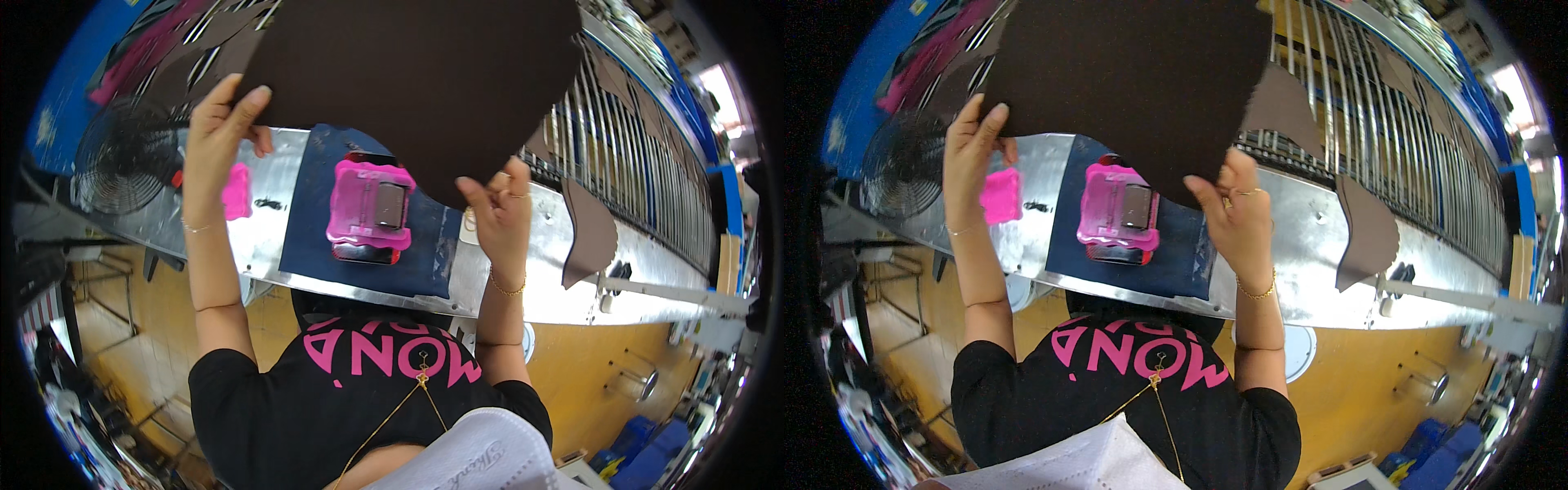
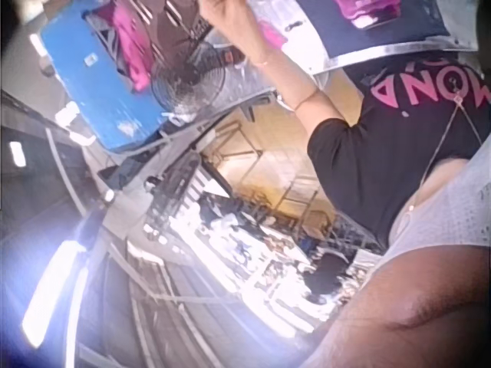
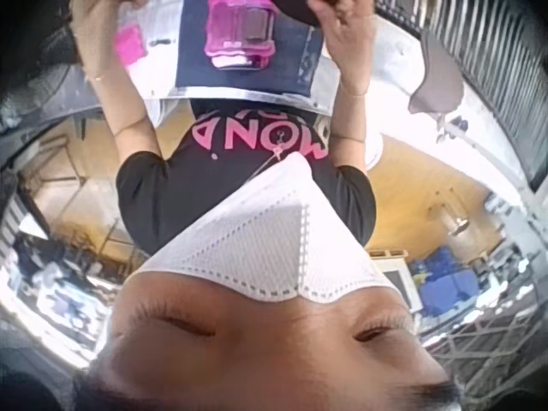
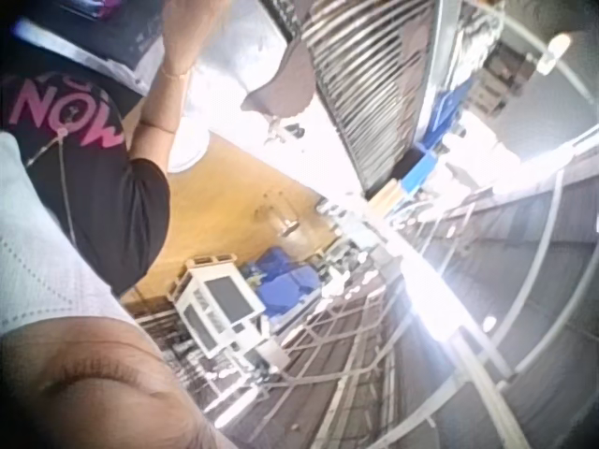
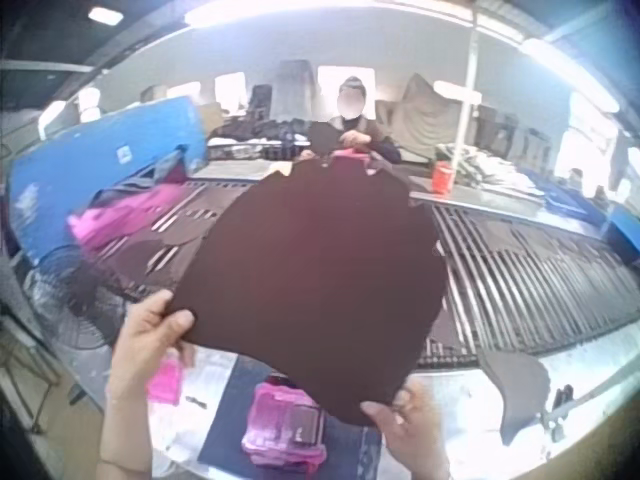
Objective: The person repeatedly picks up brown fabric pieces from a conveyor belt and stacks them on a metal table. The person handles the pieces one at a time, aligning them into a neat pile.
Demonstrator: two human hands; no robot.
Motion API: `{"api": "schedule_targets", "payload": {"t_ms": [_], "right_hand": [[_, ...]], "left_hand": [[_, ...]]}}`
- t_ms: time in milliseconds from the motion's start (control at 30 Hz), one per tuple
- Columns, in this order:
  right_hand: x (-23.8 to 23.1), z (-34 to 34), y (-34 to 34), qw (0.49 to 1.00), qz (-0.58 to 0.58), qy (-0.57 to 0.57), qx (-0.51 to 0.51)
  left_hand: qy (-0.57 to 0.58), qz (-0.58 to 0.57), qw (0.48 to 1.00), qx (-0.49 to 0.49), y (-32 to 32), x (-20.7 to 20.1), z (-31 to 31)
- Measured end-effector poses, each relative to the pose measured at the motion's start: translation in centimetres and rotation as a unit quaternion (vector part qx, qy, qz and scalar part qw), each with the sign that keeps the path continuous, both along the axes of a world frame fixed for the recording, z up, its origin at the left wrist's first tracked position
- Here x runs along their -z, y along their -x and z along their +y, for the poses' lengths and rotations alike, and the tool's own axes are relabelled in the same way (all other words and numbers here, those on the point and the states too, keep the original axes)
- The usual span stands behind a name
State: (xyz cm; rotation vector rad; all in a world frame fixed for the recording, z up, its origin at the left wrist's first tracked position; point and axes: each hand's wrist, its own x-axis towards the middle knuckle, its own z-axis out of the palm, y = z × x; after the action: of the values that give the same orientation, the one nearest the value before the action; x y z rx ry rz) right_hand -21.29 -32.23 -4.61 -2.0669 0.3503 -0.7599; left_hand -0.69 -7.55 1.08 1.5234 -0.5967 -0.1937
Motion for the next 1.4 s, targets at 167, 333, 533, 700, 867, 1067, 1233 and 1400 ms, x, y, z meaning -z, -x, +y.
{"api": "schedule_targets", "payload": {"t_ms": [167,333,533,700,867,1067,1233,1400], "right_hand": [[0.6,3.0,-4.1,0.981,-0.060,0.061,-0.175],[0.3,3.5,-4.1,0.971,-0.047,0.143,-0.188],[1.8,-0.5,-0.3,0.963,0.004,0.203,-0.178],[4.0,-3.3,5.1,0.973,0.106,0.171,-0.113],[2.6,-6.0,11.1,0.976,0.203,0.073,-0.005],[-2.0,-10.3,18.8,0.938,0.340,0.073,0.008],[-3.1,-12.2,21.9,0.976,0.131,-0.051,0.164],[-3.1,-11.6,13.9,0.988,0.109,-0.035,0.106]], "left_hand": [[-0.066,-0.055,0.991,-0.105,-0.4,-0.6,6.4],[-0.135,-0.042,0.986,-0.086,-0.4,0.3,9.6],[-0.226,-0.074,0.971,0.024,1.0,2.7,6.5],[-0.300,-0.188,0.921,0.163,1.7,3.6,0.6],[-0.281,-0.327,0.867,0.250,2.6,3.7,-4.5],[-0.225,-0.470,0.794,0.312,5.4,3.0,-12.1],[-0.031,-0.588,0.787,0.184,3.0,-1.9,-20.1],[0.020,-0.710,0.702,0.054,2.5,-5.5,-25.9]]}}
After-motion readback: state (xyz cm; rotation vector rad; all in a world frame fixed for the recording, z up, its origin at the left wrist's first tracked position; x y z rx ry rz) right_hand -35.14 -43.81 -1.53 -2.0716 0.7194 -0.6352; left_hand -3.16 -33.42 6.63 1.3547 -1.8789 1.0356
